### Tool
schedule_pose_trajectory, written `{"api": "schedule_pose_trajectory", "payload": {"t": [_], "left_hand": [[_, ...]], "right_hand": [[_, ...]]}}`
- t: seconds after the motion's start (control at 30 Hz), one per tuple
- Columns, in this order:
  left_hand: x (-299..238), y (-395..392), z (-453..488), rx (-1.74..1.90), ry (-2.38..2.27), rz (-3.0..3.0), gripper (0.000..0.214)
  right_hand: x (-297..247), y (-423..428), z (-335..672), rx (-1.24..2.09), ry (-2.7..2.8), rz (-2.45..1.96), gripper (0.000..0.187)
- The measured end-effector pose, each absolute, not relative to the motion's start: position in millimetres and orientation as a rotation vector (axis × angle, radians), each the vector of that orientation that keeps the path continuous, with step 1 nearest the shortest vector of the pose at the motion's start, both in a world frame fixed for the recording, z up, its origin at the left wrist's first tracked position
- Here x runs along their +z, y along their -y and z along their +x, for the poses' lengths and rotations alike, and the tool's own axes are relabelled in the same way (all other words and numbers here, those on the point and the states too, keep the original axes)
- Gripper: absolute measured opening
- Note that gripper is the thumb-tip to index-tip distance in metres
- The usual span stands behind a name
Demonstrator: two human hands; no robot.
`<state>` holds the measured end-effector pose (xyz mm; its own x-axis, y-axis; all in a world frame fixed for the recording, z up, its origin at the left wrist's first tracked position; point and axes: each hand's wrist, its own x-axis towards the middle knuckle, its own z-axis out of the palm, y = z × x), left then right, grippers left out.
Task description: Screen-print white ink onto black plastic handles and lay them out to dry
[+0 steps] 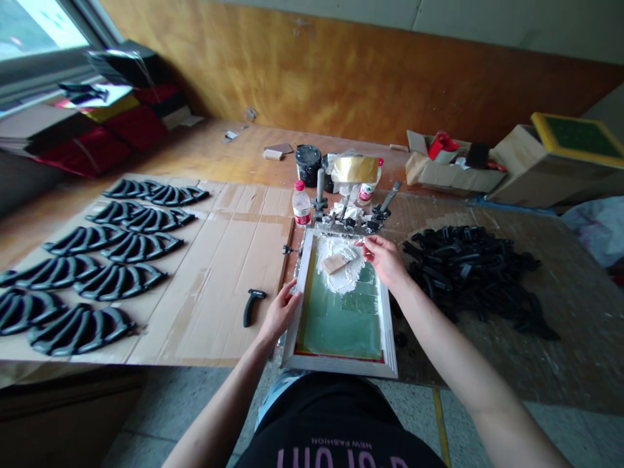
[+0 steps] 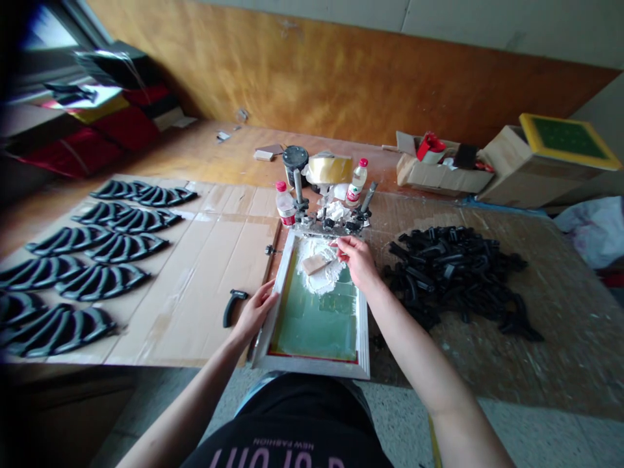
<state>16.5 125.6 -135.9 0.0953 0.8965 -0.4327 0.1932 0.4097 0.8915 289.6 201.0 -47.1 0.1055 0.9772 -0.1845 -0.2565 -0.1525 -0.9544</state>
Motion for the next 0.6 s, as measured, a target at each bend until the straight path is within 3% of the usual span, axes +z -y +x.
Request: {"api": "schedule_pose_trajectory", "payload": {"t": [0.37, 0.6], "left_hand": [[-129.5, -126.2, 17.2, 0.659, -1.457, 1.070, 0.076], [-126.7, -126.1, 22.8, 0.645, -1.569, 1.001, 0.084]], "right_hand": [[-67.0, -190.7, 328.1, 1.424, 0.852, -1.245, 0.029], [-95.0, -231.9, 411.1, 1.223, 0.820, -1.375, 0.033]]}}
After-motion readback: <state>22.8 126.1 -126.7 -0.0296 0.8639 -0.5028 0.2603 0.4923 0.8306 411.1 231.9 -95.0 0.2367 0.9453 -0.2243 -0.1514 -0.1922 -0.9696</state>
